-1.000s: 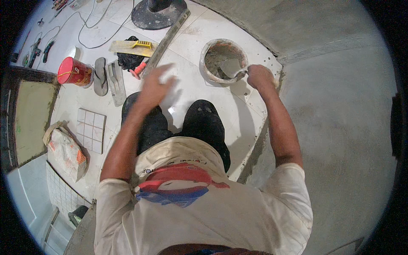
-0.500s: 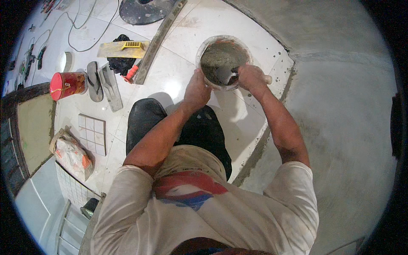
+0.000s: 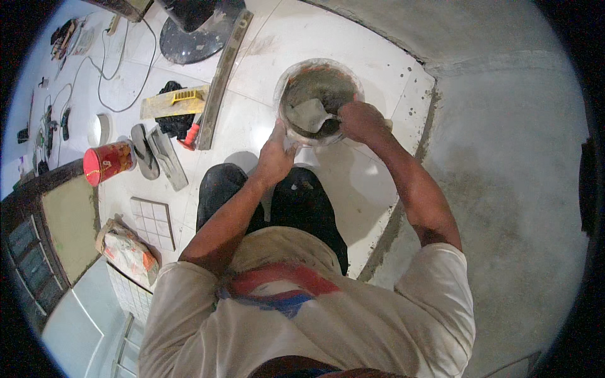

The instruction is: The person scoops cement from a bucket using a trowel and applies it to the floor along the base of a wall. They repeatedly smooth the cement into the gap between the wall and the tiled floor.

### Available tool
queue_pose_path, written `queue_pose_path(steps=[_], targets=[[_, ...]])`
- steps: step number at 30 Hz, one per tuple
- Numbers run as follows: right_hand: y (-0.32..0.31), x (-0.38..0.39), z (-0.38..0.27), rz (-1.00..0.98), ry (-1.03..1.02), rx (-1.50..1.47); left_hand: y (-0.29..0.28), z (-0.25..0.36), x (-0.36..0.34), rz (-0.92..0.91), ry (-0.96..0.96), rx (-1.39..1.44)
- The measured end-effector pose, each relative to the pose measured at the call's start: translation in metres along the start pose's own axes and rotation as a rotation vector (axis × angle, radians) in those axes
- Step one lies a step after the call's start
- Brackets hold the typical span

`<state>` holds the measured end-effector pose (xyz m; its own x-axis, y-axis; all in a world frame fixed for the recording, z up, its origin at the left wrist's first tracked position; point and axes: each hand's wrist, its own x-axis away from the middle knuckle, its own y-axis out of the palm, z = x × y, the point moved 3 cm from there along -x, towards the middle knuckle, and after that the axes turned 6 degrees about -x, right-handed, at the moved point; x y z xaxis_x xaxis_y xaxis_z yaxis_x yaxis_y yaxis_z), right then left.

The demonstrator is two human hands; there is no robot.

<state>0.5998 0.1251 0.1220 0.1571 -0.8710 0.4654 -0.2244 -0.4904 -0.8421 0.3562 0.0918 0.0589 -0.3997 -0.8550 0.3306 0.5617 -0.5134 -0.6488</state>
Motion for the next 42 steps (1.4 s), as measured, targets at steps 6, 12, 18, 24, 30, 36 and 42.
queue_pose_path(steps=[6,12,18,24,30,36,42], targets=[[-0.014,0.003,0.018,0.050,0.156,0.005,0.001,0.006,-0.004,0.149,-0.036,0.190],[-0.001,-0.012,0.036,0.014,0.108,-0.196,-0.007,-0.051,-0.039,0.273,-0.170,0.444],[0.014,0.025,0.057,0.282,0.114,-0.589,-0.057,-0.084,-0.100,0.312,-0.163,0.469],[0.025,0.060,0.086,0.517,0.389,-0.987,-0.065,-0.067,-0.198,0.154,0.070,-0.183],[0.061,0.015,0.163,0.660,0.621,-1.313,0.011,-0.096,-0.290,0.352,0.538,-0.652],[0.055,-0.072,0.215,0.972,0.873,-1.712,0.031,-0.080,-0.276,0.291,0.363,-0.773],[0.080,-0.148,0.271,1.310,0.720,-1.879,0.038,-0.072,-0.280,0.238,0.365,-0.770]])
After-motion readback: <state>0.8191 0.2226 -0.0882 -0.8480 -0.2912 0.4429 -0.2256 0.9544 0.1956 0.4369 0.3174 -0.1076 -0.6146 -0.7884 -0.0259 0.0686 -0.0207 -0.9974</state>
